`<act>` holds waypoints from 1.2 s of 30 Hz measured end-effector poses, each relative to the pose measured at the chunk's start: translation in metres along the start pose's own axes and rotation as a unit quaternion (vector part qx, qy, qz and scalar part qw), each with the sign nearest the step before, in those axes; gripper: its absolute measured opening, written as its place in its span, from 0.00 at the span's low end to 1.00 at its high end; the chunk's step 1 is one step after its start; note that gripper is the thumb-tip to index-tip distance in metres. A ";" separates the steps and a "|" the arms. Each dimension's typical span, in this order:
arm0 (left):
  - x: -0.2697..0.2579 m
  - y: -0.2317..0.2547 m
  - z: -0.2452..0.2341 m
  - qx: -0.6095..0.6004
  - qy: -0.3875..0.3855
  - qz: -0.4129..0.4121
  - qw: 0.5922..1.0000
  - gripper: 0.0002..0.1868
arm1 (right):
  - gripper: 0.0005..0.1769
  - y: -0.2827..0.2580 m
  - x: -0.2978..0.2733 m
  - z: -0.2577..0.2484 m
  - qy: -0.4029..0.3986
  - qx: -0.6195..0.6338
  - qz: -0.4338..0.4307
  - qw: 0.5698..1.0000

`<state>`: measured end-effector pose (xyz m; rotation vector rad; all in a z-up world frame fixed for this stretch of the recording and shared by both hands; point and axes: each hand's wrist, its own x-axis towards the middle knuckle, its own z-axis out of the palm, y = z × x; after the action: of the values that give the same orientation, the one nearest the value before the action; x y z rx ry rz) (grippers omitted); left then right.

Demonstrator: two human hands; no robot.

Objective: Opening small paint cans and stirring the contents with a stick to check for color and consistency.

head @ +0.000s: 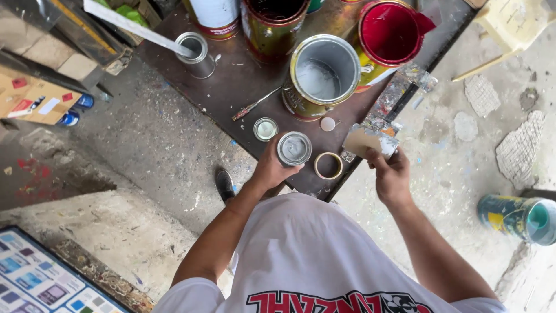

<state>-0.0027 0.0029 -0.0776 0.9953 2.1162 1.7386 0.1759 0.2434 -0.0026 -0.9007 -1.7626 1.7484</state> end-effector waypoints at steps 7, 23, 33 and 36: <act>0.000 -0.050 0.000 0.058 -0.069 0.009 0.996 0.51 | 0.11 0.032 -0.016 0.015 0.063 0.020 0.087 0.994; -0.005 -0.014 -0.018 0.124 -0.139 -0.062 0.981 0.62 | 0.07 0.042 0.022 0.040 -0.012 0.013 0.159 0.987; -0.112 0.017 0.032 0.092 -0.117 -0.045 0.988 0.24 | 0.11 0.032 0.004 -0.162 0.203 0.064 0.191 0.958; -0.103 0.034 0.130 0.081 -0.154 -0.039 0.984 0.23 | 0.15 0.113 0.029 -0.277 0.257 0.057 0.152 0.953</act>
<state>0.1598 0.0415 -0.1055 1.1228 2.0864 1.2965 0.3754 0.4453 -0.1026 -1.4782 -1.2213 1.5772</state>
